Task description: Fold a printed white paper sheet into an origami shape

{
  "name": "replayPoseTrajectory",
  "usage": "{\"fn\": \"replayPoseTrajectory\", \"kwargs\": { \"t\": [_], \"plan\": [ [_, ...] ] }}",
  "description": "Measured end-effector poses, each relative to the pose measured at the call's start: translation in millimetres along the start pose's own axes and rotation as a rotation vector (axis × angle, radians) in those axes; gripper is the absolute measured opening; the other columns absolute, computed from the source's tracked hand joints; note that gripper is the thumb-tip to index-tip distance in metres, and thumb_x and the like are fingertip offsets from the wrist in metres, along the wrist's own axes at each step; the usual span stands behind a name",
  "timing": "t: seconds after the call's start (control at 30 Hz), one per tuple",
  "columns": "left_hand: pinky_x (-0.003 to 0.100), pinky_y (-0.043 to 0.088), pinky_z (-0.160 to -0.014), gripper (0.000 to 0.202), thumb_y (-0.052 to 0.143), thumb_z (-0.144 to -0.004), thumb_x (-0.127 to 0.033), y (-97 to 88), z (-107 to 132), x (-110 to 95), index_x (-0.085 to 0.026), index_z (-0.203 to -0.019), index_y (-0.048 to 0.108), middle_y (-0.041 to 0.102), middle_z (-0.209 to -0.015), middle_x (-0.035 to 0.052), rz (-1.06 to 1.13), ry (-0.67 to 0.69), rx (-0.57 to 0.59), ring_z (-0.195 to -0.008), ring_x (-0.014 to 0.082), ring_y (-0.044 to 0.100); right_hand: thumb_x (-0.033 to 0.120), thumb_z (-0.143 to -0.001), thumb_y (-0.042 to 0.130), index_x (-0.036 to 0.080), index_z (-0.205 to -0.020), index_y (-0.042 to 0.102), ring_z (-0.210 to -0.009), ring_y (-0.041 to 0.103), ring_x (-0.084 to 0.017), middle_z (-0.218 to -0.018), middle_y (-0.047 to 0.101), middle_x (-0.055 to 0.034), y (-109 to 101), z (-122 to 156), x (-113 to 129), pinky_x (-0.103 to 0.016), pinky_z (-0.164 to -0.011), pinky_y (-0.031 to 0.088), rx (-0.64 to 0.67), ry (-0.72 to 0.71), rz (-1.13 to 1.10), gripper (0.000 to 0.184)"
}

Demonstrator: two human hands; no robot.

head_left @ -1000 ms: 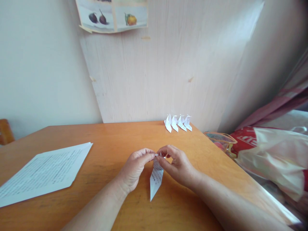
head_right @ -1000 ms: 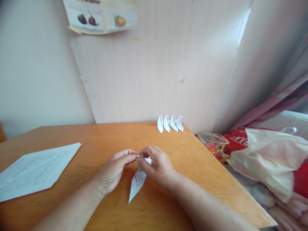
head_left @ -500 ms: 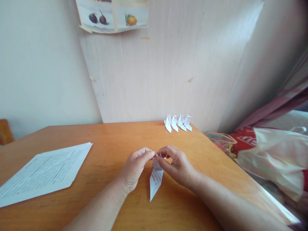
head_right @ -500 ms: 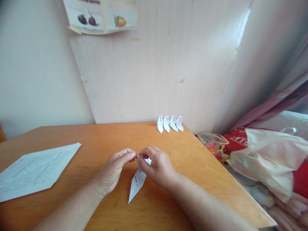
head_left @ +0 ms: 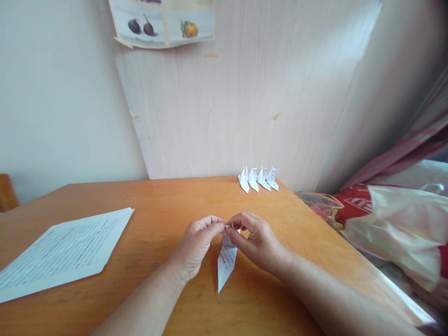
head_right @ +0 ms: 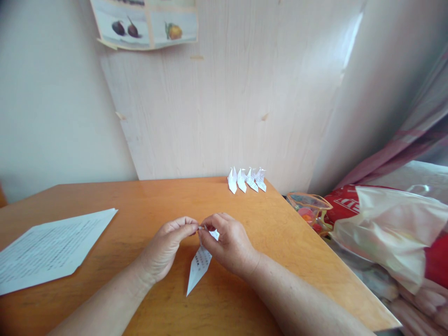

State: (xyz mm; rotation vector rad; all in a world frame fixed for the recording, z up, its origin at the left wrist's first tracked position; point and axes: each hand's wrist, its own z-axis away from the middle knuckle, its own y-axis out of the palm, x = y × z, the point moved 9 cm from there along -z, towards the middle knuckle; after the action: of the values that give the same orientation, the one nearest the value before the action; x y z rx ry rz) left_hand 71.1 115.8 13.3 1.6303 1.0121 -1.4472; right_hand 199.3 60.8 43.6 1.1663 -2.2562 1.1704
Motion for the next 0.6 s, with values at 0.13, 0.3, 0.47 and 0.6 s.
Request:
{"fn": "replayPoseTrajectory", "kwargs": {
  "t": [0.13, 0.3, 0.47, 0.6],
  "plan": [
    [0.031, 0.041, -0.084, 0.018, 0.067, -0.081, -0.035, -0.4, -0.7, 2.3, -0.018, -0.076, 0.069, 0.066, -0.079, 0.0019, 0.0, -0.004, 0.006, -0.085, 0.0192, 0.057, 0.023, -0.091, 0.064, 0.023, -0.09, 0.068, -0.078, 0.064, -0.016, -0.085, 0.07, -0.0016, -0.4, -0.1, 0.0, -0.028, -0.071, 0.048, 0.0, 0.002, 0.004, 0.004],
    [0.03, 0.041, -0.081, 0.016, 0.065, -0.082, -0.034, -3.1, -0.9, -3.7, -0.019, -0.077, 0.066, 0.063, -0.077, -0.0002, -0.054, 0.061, -0.022, -0.082, 0.018, 0.055, 0.023, -0.091, 0.064, 0.022, -0.09, 0.067, -0.078, 0.064, -0.015, -0.084, 0.069, -0.0013, -1.1, -0.2, 1.6, -0.028, -0.071, 0.047, 0.0, -0.003, 0.005, 0.003],
    [0.029, 0.043, -0.079, 0.015, 0.065, -0.086, -0.034, -2.6, 0.7, -16.0, -0.02, -0.081, 0.065, 0.062, -0.081, 0.0007, -0.21, 0.196, -0.027, -0.082, 0.0182, 0.055, 0.022, -0.09, 0.064, 0.022, -0.09, 0.067, -0.077, 0.064, -0.016, -0.083, 0.069, -0.0015, -1.5, -0.6, 2.7, -0.028, -0.07, 0.047, -0.009, -0.009, 0.02, 0.003],
    [0.03, 0.043, -0.083, 0.014, 0.066, -0.086, -0.034, -3.9, 1.6, -21.3, -0.02, -0.084, 0.068, 0.065, -0.086, 0.0027, -0.311, 0.258, -0.045, -0.089, 0.0205, 0.058, 0.024, -0.091, 0.063, 0.022, -0.09, 0.067, -0.077, 0.064, -0.016, -0.083, 0.069, -0.0017, -1.6, -1.2, 2.7, -0.028, -0.07, 0.048, -0.006, -0.009, 0.012, 0.005]
  ]
}}
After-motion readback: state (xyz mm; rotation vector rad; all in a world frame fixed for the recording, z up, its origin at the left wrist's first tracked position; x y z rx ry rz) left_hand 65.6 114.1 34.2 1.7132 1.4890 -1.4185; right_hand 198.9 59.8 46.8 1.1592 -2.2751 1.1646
